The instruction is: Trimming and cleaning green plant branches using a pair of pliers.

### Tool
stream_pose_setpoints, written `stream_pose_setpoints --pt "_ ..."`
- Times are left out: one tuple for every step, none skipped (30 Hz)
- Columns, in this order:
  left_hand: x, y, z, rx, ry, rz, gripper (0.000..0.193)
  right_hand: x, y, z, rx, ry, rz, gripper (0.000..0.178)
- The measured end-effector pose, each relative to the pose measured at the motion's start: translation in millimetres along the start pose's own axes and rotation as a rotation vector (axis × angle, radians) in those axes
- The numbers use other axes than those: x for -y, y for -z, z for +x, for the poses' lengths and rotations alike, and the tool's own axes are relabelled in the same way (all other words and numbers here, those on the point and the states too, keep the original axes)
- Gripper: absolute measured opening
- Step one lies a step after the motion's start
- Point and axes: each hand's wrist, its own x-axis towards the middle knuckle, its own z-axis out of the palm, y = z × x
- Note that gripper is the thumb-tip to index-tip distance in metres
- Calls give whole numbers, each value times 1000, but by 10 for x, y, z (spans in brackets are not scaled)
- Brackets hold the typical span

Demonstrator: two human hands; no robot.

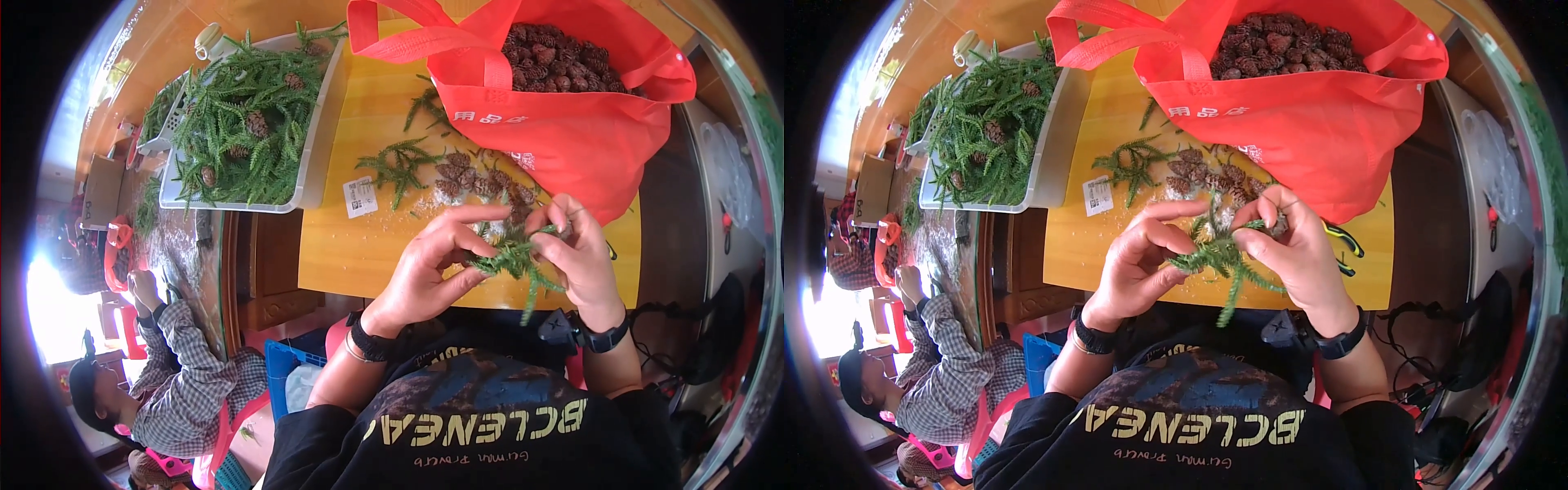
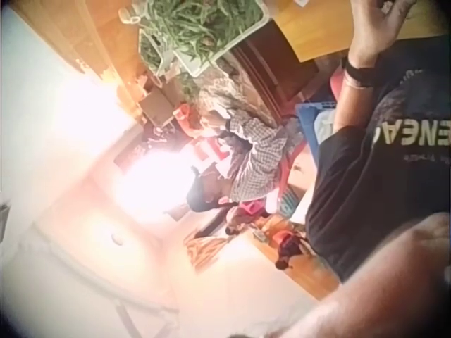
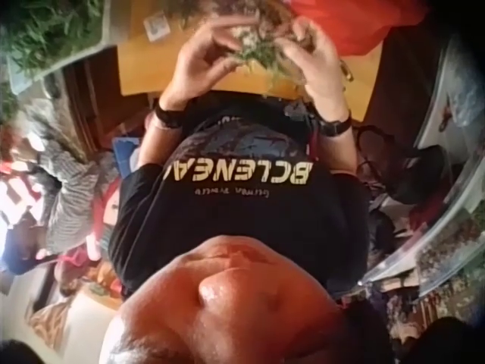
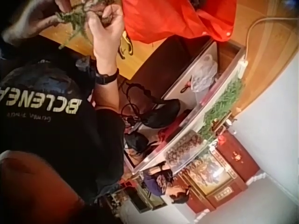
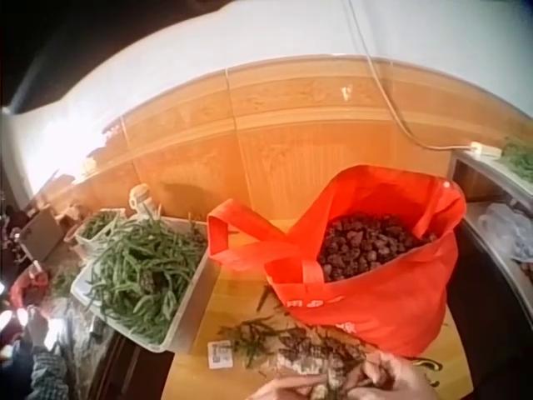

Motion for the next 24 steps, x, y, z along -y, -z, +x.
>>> stream_pose_setpoints --pt "9 -3 12 58 -55 44 13 1 8 17 17 -53 18 28" --pt "-25 -39 1 67 24 -63 12 0 12 34 35 -107 36 29" --pt "-23 -44 -5 69 25 -65 12 -4 5 52 32 -106 36 29" --pt "-16 -42 -16 83 59 -54 12 -14 -11 72 71 -114 -46 29" --pt "-12 -40 -23 98 92 -44 13 -28 -16 86 109 -122 -129 30" --pt "-18 -39 -23 98 94 -45 13 -71 6 95 148 -158 -104 30" --pt "-34 -38 -22 105 94 -16 13 -99 16 105 147 -160 -103 30" --pt "-42 -37 -23 111 93 13 14 -120 24 116 183 -111 -186 29" --pt "-31 -44 -26 112 95 13 14 -131 30 119 218 -62 -269 27" --pt "-10 -53 -34 80 83 17 15 -141 31 118 219 -63 -268 27" --pt "3 -56 -39 48 70 21 16 -148 34 113 200 -42 -352 25" --pt "-3 -40 -43 47 72 21 16 -155 40 105 181 -19 -437 24" --pt "-13 -17 -46 79 91 76 17 -166 62 90 181 -21 -437 24" --pt "-18 -1 -52 111 111 131 18 -184 97 70 168 -44 -491 22" --pt "-11 4 -64 110 112 130 18 -201 139 56 155 -67 -545 20" --pt "0 10 -81 93 130 106 19 -216 187 54 156 -68 -545 20" --pt "9 19 -98 76 148 82 19 -233 243 58 144 -129 -512 17" --pt "12 38 -116 74 149 83 19 -259 283 59 132 -190 -478 15" --pt "15 65 -127 48 163 73 19 -295 316 48 130 -191 -478 15" --pt "13 93 -138 22 177 63 18 -339 342 29 115 -3 -802 16" --pt "-8 119 -146 25 195 70 17 -384 358 8 97 194 -1121 17" --pt "-30 130 -147 26 196 72 17 -431 360 -5 96 195 -1119 17" --pt "-50 133 -150 3 202 78 17 -478 354 -20 107 207 -1258 21" --pt "-65 132 -147 -19 208 84 17 -501 342 -34 117 219 -1396 25"
